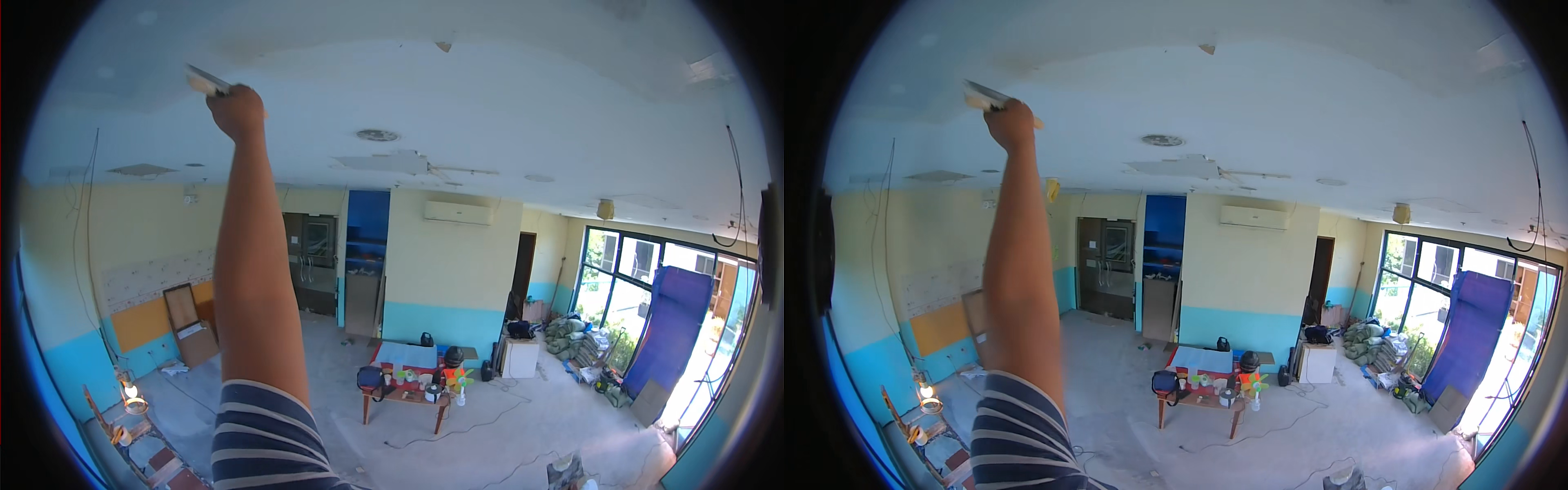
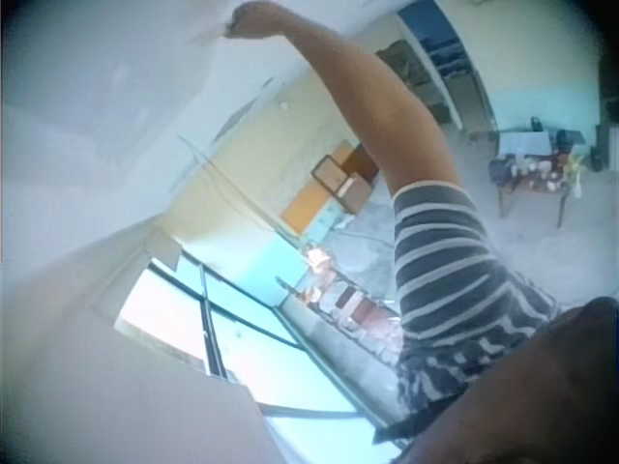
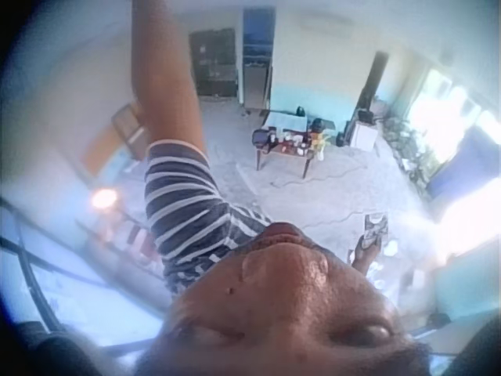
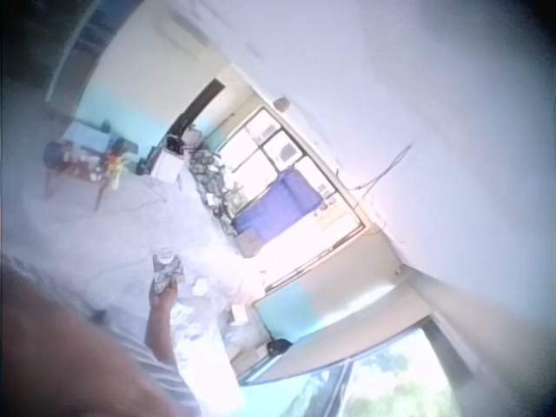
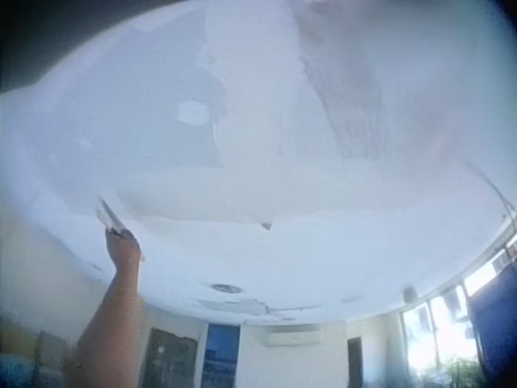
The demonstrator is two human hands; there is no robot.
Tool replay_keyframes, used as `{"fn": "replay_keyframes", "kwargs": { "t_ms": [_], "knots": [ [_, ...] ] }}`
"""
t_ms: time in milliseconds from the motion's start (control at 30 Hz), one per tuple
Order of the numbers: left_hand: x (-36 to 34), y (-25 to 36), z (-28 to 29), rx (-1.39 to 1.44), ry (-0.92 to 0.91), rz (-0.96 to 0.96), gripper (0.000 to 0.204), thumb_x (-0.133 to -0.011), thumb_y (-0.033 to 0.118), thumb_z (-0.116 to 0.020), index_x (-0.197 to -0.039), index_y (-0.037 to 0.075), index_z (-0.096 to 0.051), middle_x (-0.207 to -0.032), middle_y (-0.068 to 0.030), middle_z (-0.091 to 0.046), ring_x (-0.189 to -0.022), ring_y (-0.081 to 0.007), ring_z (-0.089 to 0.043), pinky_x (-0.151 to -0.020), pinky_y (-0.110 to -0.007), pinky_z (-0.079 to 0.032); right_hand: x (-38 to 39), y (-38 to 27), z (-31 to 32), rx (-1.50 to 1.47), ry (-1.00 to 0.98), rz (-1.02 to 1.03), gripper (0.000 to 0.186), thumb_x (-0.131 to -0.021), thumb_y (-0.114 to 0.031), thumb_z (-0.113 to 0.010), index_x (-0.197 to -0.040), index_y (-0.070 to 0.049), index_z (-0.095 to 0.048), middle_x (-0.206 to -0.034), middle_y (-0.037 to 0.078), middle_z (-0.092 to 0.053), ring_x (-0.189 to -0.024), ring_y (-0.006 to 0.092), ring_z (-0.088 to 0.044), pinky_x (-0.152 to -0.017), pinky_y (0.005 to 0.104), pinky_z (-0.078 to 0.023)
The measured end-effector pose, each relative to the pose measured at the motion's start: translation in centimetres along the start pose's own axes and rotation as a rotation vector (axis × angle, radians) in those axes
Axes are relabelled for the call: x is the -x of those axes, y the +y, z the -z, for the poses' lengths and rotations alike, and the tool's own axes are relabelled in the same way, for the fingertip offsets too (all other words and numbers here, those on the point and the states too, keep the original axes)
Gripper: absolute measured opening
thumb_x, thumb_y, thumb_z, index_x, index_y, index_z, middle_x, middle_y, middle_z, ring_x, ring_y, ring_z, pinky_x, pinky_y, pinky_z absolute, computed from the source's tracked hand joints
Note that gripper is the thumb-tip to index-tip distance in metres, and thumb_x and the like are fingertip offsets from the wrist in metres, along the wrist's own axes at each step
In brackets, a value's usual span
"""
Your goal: The person scoops plaster compound from a wooden board using putty knives and applies it across the ceiling, smoothing it out with the blades.
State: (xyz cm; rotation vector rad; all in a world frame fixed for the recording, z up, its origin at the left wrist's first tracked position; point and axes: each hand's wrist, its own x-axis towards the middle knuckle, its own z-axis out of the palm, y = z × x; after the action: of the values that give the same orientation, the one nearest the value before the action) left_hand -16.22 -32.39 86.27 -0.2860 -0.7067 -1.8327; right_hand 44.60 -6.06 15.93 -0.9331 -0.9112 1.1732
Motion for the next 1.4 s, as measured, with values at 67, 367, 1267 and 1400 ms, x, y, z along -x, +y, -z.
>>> {"fn": "replay_keyframes", "kwargs": {
  "t_ms": [67, 367, 1267, 1400],
  "knots": [
    [-1.2, 2.4, -1.4, -0.050, -0.018, 0.025, 0.049, -0.087, 0.021, -0.050, -0.122, -0.012, -0.042, -0.109, -0.0277, -0.061, -0.096, -0.0386, -0.065, -0.080, -0.042, -0.056, 0.7, 0.4, 1.9, 0.234, 0.032, 0.126, 0.060, -0.084, -0.029, -0.069, -0.131, 0.001, -0.046, -0.126, 0.015, -0.056, -0.115, 0.0232, -0.053, -0.093, 0.0305, -0.048],
    [7.2, 11.5, -8.4, 0.135, 0.000, -0.140, 0.062, -0.074, 0.019, -0.067, -0.117, -0.014, -0.036, -0.115, -0.0294, -0.045, -0.099, -0.0442, -0.059, -0.085, -0.050, -0.052, 3.1, -3.7, 5.7, -0.684, 0.280, -0.301, 0.042, -0.092, -0.028, -0.058, -0.126, -0.004, -0.053, -0.122, 0.010, -0.058, -0.108, 0.0187, -0.055, -0.090, 0.0336, -0.049],
    [26.5, 13.0, -2.9, 0.311, -0.543, -0.238, 0.040, -0.078, 0.005, -0.056, -0.117, -0.004, -0.051, -0.101, -0.0246, -0.060, -0.095, -0.0419, -0.057, -0.083, -0.049, -0.048, 2.0, 2.1, 4.3, -0.536, 0.087, -0.522, 0.039, -0.095, -0.029, -0.048, -0.131, -0.012, -0.051, -0.123, 0.006, -0.059, -0.111, 0.0253, -0.055, -0.090, 0.0439, -0.048],
    [14.2, 3.0, -1.1, 0.042, -0.219, -0.188, 0.028, -0.084, 0.014, -0.054, -0.106, -0.003, -0.052, -0.089, -0.0245, -0.063, -0.084, -0.0435, -0.062, -0.075, -0.050, -0.050, -1.0, 8.7, 5.1, -0.531, -0.024, -0.539, 0.035, -0.095, -0.028, -0.049, -0.127, -0.013, -0.051, -0.118, 0.007, -0.059, -0.104, 0.0234, -0.055, -0.085, 0.0421, -0.048]
  ]
}}
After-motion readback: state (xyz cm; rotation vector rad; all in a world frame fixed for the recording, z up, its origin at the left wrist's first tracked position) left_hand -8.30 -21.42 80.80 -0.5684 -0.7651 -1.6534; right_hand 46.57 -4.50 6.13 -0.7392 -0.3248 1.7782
